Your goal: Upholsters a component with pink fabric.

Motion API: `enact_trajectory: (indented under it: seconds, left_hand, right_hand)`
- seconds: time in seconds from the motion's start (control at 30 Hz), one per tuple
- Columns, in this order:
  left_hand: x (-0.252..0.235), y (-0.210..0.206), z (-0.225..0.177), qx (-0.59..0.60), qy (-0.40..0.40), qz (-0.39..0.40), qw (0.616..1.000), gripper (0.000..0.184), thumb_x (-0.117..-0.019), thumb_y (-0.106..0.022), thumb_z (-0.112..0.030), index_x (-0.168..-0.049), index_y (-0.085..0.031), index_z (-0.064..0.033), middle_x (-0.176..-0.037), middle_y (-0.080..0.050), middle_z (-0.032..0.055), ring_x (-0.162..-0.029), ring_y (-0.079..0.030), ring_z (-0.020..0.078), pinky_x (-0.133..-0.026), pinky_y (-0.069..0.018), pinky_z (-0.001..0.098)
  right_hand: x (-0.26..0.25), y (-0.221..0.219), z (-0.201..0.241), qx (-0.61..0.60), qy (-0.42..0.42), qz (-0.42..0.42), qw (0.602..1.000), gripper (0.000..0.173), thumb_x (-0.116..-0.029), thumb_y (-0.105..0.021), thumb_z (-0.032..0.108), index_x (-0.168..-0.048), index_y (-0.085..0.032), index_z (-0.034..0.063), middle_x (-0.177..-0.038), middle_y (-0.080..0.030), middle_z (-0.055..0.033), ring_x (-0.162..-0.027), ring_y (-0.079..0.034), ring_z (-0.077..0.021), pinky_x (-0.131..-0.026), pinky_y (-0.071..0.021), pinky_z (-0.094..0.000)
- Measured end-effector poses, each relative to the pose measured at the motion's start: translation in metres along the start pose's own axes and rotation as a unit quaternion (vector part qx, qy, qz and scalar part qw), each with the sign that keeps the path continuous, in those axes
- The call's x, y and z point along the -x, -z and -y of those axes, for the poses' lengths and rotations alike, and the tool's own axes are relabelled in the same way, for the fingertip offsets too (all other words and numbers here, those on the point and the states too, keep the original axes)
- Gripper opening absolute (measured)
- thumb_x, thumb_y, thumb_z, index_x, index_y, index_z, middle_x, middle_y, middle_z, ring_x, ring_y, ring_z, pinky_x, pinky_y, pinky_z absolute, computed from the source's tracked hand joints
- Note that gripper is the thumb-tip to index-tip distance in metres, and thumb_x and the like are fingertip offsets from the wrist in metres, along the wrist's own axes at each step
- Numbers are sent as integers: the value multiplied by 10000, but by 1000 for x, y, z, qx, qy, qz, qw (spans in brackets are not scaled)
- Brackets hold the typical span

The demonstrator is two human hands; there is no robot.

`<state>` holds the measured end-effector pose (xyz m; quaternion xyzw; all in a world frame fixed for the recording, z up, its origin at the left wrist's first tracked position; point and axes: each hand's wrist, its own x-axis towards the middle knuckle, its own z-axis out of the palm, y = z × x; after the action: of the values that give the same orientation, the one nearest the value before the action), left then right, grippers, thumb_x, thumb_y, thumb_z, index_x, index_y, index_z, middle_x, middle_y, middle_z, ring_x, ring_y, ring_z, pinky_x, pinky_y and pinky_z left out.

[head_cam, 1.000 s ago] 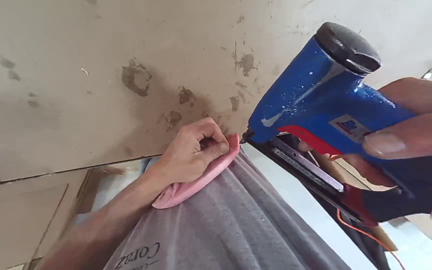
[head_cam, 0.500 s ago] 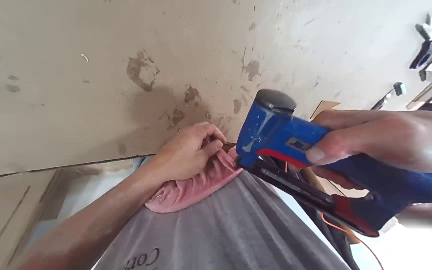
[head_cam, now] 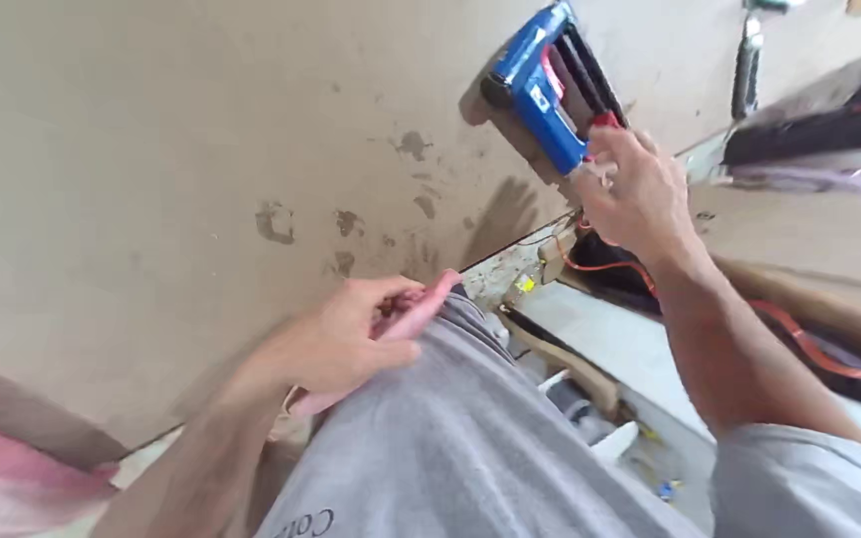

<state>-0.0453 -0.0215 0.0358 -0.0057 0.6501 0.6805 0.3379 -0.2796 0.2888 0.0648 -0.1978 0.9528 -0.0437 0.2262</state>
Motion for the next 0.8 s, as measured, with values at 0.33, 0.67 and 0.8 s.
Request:
enact_trajectory:
  seconds: [0.33, 0.67, 0.8]
  left_hand:
    - [27, 25, -30, 146, -215, 155, 953, 364, -916, -731, -404, -1224, -716, -211, -1077, -755, -94, -953, -702, -2, -834, -594, 209]
    - [96, -142, -123, -442, -331, 90, 829, 442, -982, -549, -275, -1410, -621, -194, -1086, -688, 20, -962, -639, 127, -847, -540, 318]
    - [114, -200, -86, -668, -367, -6, 647, 345, -1025, -466, -77, -1262, -679, -211, -1126, -670, 51, -955, -619, 223, -917, -470, 412]
  right_hand:
    - [275, -161, -104, -354, -301, -102, 880, 528, -1054, -455, 459, -1371, -613, 68, -1274, -670, -205, -1093, -690, -323, -923, -551, -580]
    - [262, -137, -122, -823, -122, -161, 531, 809, -1006, 3, 678, -1606, -205, 177, -1480, -560, -162, -1179, -668, -371, -799, -602, -524]
    - [201, -103, -117, -864, -29, -145, 482, 858, -983, -78, 741, -1613, -230, 178, -1540, -478, -132, -1286, -595, -322, -995, -542, -522]
